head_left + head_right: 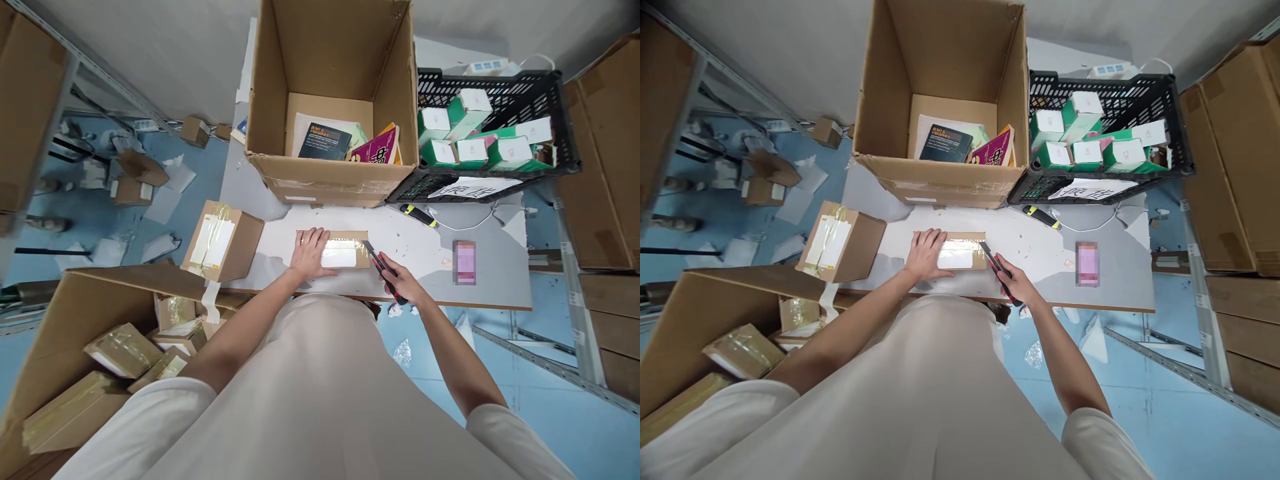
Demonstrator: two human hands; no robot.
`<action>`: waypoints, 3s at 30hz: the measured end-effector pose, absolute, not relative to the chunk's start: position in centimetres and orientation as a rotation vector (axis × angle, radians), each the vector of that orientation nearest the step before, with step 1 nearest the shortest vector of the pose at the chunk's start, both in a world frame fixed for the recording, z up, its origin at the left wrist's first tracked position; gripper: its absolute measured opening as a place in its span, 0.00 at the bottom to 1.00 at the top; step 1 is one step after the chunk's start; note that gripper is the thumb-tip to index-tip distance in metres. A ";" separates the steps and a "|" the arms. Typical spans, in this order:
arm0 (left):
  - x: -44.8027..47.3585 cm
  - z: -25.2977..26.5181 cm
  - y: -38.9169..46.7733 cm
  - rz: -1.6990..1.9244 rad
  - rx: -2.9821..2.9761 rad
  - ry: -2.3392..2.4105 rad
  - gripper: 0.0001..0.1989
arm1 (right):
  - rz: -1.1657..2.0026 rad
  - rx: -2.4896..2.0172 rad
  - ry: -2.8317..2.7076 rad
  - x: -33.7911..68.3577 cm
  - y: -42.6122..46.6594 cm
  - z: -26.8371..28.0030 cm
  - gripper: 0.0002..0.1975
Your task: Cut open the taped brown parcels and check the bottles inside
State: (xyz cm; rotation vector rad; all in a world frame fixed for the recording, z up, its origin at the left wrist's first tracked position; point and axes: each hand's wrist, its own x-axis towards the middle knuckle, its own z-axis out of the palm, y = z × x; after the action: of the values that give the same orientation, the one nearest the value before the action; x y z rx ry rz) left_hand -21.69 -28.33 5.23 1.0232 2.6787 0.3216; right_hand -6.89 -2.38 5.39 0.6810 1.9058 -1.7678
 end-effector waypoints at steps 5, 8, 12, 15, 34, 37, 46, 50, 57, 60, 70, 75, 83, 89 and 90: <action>-21.5 4.9 -28.5 0.349 1.030 2.698 0.56 | -1.804 0.791 1.968 -7.0 -2.6 5.6 0.37; -21.3 4.8 -28.6 0.354 1.025 2.706 0.56 | -1.784 0.786 1.955 -7.0 -2.4 5.7 0.37; -21.3 5.0 -28.6 0.361 1.026 2.695 0.55 | -1.787 0.761 1.933 -6.8 -2.1 5.5 0.37; -21.3 5.1 -28.6 0.362 1.016 2.692 0.55 | -1.787 0.759 1.931 -6.7 -2.2 5.3 0.36; -21.2 4.1 -28.4 0.384 1.028 2.762 0.52 | -1.424 0.415 2.020 -6.5 0.0 5.6 0.30; -21.1 4.1 -28.4 0.389 1.023 2.767 0.53 | -1.473 0.442 1.960 -5.4 0.2 5.6 0.31; -21.3 3.4 -29.2 0.460 1.185 2.762 0.53 | -1.368 0.686 2.203 -2.1 1.2 4.4 0.32; -20.3 3.2 -30.1 0.479 1.350 2.723 0.36 | -0.728 0.938 2.481 -3.1 -1.0 1.2 0.34; -15.8 3.0 -30.8 0.398 1.341 2.709 0.24 | -0.258 0.944 2.505 -5.0 -5.1 -3.8 0.35; -14.9 2.7 -30.8 0.415 1.300 2.712 0.26 | -0.270 0.872 2.688 -5.6 -4.6 -2.7 0.33; -15.4 1.9 -31.1 0.444 1.281 2.568 0.32 | -0.183 -0.502 2.889 -16.7 -8.1 5.8 0.32; -15.2 2.3 -31.2 0.388 1.289 2.568 0.33 | -0.105 -0.494 2.721 -19.1 -7.9 6.8 0.22; -15.4 2.8 -30.8 0.361 1.251 2.552 0.37 | -0.325 -0.321 2.688 -24.1 -6.0 8.3 0.24; -14.9 2.4 -31.4 0.352 1.288 2.538 0.37 | -0.288 -0.151 2.666 -24.6 -4.8 6.8 0.25; -14.9 2.3 -31.4 0.363 1.286 2.548 0.37 | -0.271 -0.088 2.675 -24.5 -4.9 6.5 0.25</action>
State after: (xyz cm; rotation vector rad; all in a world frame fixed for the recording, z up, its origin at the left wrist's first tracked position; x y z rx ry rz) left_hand -14.88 -31.37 2.31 1.2856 2.5482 0.3627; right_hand -24.54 -4.94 6.45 -0.0882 2.6753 -0.2711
